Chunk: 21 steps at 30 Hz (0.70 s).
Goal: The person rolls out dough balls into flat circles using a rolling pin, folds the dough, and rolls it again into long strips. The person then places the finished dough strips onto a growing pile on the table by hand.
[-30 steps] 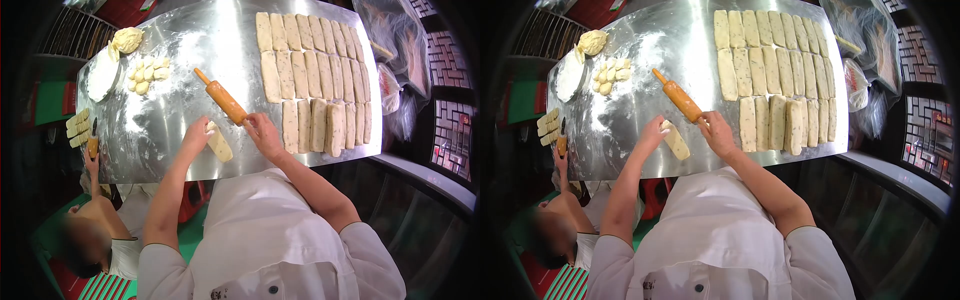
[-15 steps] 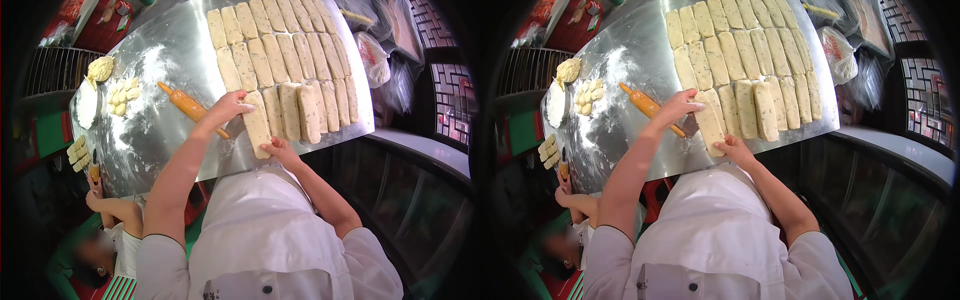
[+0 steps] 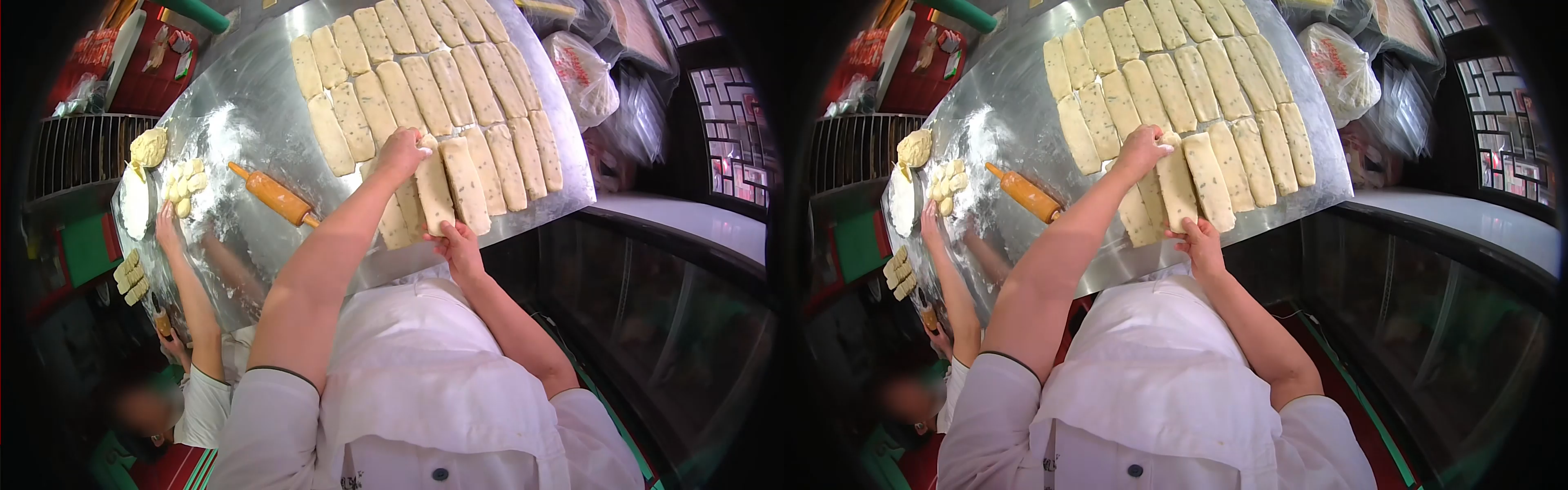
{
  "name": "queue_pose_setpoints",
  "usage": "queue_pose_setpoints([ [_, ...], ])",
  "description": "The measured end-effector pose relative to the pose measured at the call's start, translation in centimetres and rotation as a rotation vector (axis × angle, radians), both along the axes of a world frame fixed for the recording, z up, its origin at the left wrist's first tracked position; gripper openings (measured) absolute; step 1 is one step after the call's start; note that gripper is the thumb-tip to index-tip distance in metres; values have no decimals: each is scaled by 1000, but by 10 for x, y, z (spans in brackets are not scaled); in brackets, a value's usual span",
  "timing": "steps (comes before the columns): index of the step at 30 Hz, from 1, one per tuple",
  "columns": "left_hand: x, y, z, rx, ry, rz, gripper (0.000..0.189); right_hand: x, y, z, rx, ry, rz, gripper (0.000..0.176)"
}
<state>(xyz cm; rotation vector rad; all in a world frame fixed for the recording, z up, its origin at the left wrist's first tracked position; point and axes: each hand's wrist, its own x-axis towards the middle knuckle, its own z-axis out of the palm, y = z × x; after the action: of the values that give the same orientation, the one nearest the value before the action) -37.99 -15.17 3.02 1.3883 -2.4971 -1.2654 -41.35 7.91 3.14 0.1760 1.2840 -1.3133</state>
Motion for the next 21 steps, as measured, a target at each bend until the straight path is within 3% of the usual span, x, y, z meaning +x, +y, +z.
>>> queue_pose_setpoints([
  [7,12,6,-11,-50,177,167,39,-7,16,15,117,84,156,28],
  [10,19,9,-10,100,166,243,42,-11,20,18,161,80,205,31],
  [12,21,18,-6,1,24,38,43,-16,22,19,199,106,337,35],
  [16,24,26,-1,-22,92,125,44,-17,30,16,183,139,401,34],
  [21,26,24,12,-4,59,34,38,-19,33,12,143,198,488,33],
])
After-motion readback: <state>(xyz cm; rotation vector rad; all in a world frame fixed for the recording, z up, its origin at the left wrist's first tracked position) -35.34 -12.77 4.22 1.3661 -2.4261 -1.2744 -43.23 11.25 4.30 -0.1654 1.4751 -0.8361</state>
